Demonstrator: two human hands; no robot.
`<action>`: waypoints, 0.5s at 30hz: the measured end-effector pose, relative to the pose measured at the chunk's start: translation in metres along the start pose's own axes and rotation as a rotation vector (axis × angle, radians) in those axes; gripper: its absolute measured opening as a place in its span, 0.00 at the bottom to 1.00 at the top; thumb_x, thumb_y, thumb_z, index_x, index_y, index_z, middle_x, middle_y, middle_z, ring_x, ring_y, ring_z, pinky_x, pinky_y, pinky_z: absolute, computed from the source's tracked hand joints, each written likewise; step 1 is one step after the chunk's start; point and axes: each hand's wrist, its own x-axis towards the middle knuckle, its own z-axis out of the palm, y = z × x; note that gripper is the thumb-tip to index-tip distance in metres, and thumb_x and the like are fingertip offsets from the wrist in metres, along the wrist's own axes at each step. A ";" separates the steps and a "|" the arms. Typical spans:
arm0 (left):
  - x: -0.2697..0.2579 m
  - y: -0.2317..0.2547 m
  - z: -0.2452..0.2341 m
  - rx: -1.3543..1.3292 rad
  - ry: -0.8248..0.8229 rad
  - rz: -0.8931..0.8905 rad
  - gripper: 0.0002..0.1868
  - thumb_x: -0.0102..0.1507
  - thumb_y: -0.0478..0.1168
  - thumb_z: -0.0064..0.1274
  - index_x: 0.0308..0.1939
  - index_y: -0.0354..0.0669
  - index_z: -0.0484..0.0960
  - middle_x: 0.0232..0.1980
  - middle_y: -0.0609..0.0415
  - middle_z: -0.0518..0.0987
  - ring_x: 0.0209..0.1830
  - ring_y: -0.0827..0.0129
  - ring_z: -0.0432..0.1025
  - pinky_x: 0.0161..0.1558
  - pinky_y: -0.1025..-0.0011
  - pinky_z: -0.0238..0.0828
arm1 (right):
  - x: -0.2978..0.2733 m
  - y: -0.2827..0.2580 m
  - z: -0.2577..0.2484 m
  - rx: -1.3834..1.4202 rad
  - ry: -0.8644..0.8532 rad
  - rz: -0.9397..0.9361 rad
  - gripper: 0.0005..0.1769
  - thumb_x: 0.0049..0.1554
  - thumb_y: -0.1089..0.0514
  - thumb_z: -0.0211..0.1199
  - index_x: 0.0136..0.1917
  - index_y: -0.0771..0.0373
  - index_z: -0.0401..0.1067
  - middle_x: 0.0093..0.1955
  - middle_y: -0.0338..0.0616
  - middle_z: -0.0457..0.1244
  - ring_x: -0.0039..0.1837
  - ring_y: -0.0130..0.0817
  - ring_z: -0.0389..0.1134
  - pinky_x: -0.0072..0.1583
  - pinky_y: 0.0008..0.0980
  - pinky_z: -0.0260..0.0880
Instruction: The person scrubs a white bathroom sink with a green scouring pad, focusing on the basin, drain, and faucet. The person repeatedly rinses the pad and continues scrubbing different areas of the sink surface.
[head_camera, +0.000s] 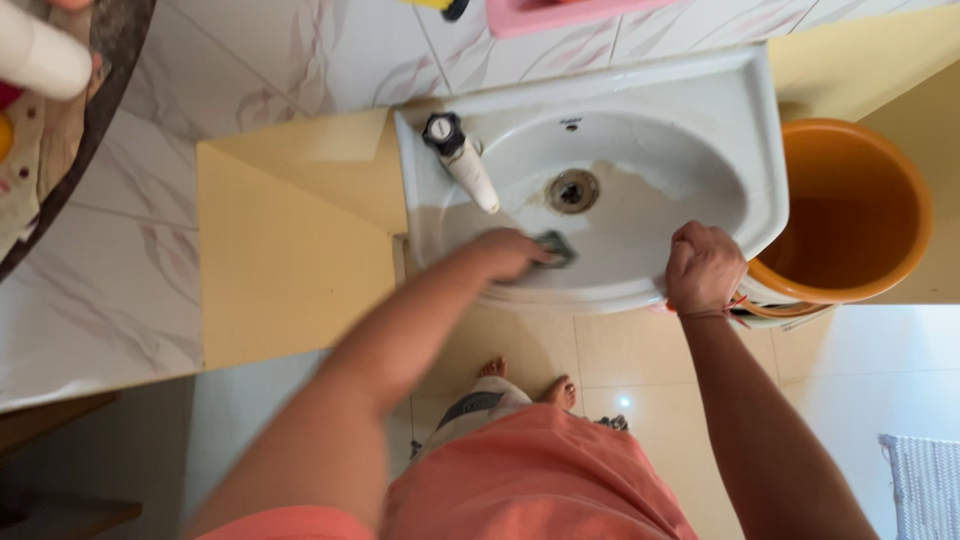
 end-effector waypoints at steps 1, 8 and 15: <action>-0.022 -0.019 -0.006 0.035 -0.044 -0.064 0.27 0.65 0.38 0.45 0.62 0.80 0.79 0.60 0.53 0.81 0.57 0.54 0.76 0.59 0.58 0.70 | -0.001 0.002 0.000 -0.008 0.010 -0.015 0.08 0.56 0.61 0.54 0.36 0.57 0.72 0.34 0.47 0.60 0.39 0.49 0.63 0.43 0.48 0.63; -0.038 -0.031 0.000 0.206 -0.108 -0.111 0.28 0.68 0.38 0.43 0.67 0.82 0.73 0.59 0.55 0.80 0.58 0.54 0.75 0.57 0.57 0.71 | -0.003 0.004 0.003 -0.024 0.015 -0.019 0.09 0.56 0.61 0.54 0.36 0.56 0.71 0.33 0.44 0.59 0.38 0.47 0.62 0.43 0.47 0.63; 0.098 0.061 0.033 -0.023 0.068 -0.016 0.23 0.72 0.52 0.30 0.70 0.84 0.66 0.74 0.59 0.67 0.64 0.53 0.72 0.63 0.60 0.68 | -0.001 0.003 0.003 -0.038 0.032 -0.023 0.08 0.56 0.62 0.54 0.36 0.56 0.71 0.33 0.44 0.60 0.37 0.46 0.62 0.42 0.46 0.62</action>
